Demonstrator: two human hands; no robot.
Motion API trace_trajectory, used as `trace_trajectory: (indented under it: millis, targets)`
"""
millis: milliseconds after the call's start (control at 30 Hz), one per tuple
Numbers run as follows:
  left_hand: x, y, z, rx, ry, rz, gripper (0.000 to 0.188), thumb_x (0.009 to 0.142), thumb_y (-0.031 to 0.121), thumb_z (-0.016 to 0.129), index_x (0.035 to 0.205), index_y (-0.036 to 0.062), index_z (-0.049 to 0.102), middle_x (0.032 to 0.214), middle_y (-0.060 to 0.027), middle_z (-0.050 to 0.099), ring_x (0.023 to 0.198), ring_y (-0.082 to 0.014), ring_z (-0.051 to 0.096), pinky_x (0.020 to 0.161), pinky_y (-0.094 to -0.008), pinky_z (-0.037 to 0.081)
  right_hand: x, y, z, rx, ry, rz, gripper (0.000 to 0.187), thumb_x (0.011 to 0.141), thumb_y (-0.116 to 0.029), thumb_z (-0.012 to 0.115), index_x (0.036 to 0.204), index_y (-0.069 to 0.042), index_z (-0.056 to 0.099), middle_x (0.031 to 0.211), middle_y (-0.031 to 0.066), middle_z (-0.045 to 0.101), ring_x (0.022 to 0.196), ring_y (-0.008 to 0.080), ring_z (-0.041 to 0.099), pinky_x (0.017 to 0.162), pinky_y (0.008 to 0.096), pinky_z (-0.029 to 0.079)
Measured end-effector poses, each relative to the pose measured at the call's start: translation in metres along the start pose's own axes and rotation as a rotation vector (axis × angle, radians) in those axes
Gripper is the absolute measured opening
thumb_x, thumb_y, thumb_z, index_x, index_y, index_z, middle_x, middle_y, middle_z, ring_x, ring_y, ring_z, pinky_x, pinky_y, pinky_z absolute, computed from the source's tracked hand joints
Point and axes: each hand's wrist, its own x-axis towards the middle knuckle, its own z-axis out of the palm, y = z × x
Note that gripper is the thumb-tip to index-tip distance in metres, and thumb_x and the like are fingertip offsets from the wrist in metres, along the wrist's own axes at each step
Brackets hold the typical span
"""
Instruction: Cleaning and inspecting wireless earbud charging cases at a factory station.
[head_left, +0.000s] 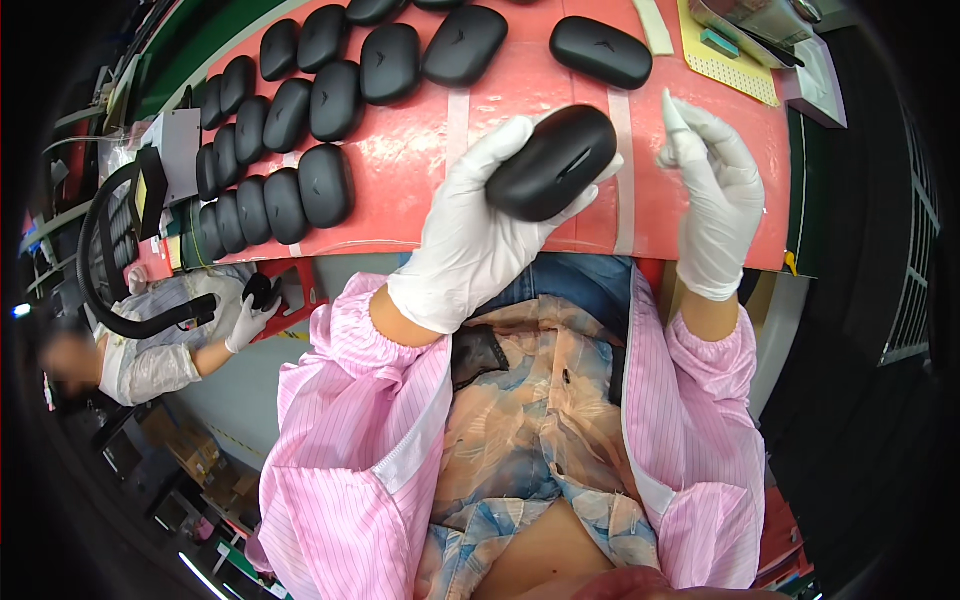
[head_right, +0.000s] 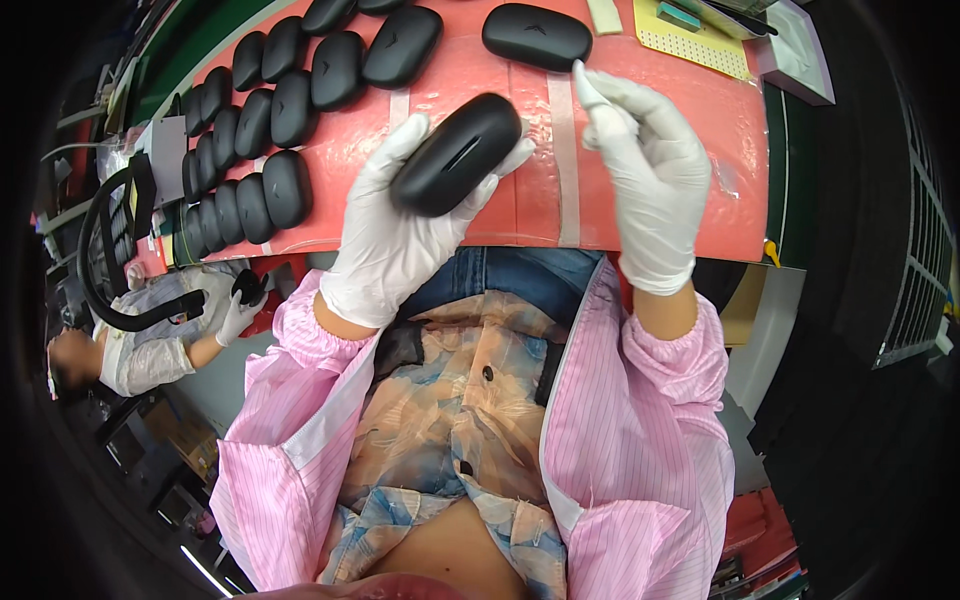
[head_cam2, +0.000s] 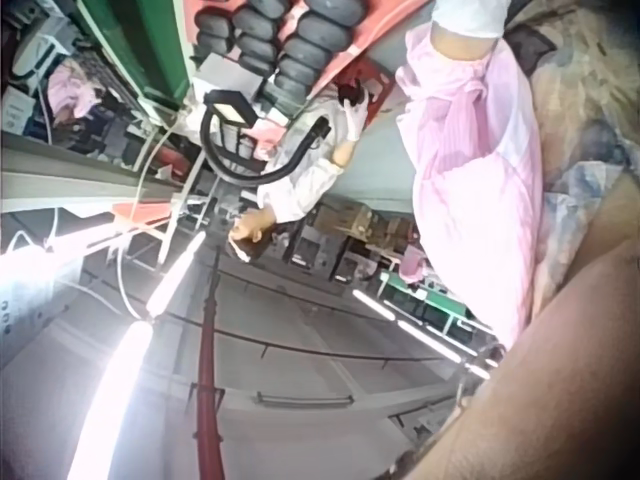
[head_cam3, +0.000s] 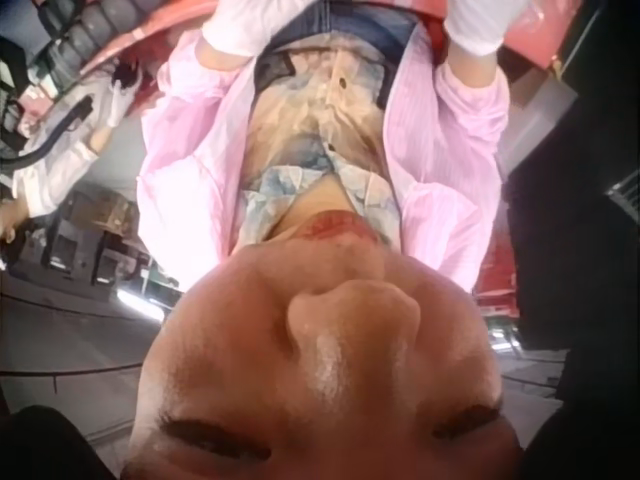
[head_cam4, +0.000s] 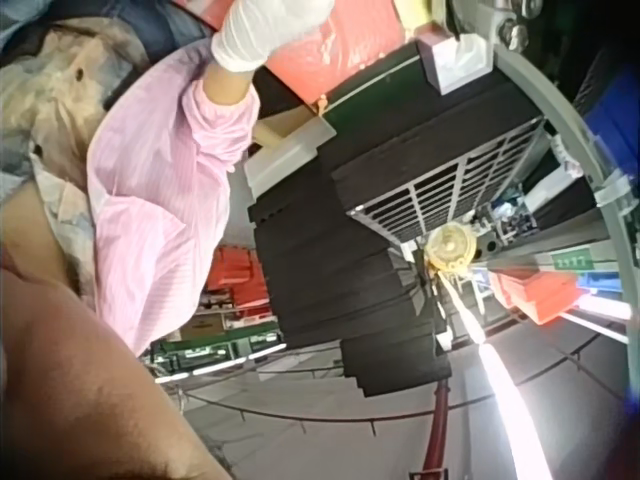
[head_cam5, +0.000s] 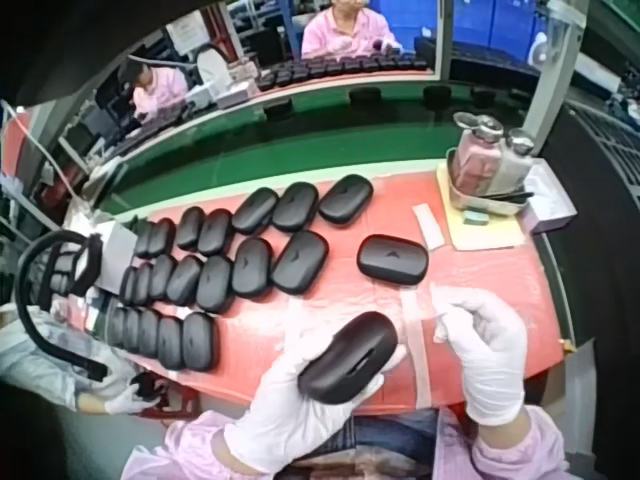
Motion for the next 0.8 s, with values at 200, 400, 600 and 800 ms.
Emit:
trace_trajectory:
  millis: [200,400,600,800]
  targets:
    - [-0.001,-0.003,-0.020,-0.203,-0.014,-0.045,0.031,0.098,0.024,0.053,0.113,-0.0023,0.058,0.102,-0.0140,0.067,0.091,-0.0247,0.068,0.077,-0.0355,0.059,-0.027,-0.014,0.039,-0.709,-0.275,-0.808,0.023,0.068,0.005,0.067,0.088,-0.006,0.068,0.084,0.0080,0.057,0.075,0.0221,0.057,0.064,0.0320,0.048]
    - [-0.005,0.001,-0.020,-0.116,-0.056,-0.206,0.037,0.097,0.026,0.054,0.117,-0.0044,0.057,0.105,-0.0178,0.067,0.087,-0.0292,0.070,0.066,-0.0350,0.063,-0.003,-0.006,0.012,-0.432,-0.261,-0.267,0.032,0.085,0.007,0.056,0.113,-0.001,0.067,0.094,0.0066,0.061,0.077,0.0107,0.055,0.073,0.0249,0.047]
    - [-0.005,-0.001,-0.008,0.095,-0.088,-0.032,0.044,0.093,0.018,0.057,0.132,0.0017,0.047,0.113,-0.0162,0.064,0.097,-0.0284,0.068,0.075,-0.0407,0.061,-0.006,-0.005,0.022,0.151,-0.066,0.094,0.027,0.094,-0.004,0.054,0.118,0.003,0.064,0.089,0.0010,0.061,0.076,0.0081,0.052,0.073,0.0218,0.044]
    - [0.000,-0.010,-0.012,1.505,-0.024,0.919,0.080,0.073,-0.008,0.073,0.143,0.0057,0.037,0.123,-0.0130,0.060,0.110,-0.0215,0.061,0.092,-0.0312,0.050,-0.008,-0.006,0.014,0.276,-0.171,0.306,0.029,0.092,-0.007,0.055,0.119,0.002,0.063,0.086,0.0012,0.061,0.074,0.0091,0.052,0.068,0.0237,0.044]
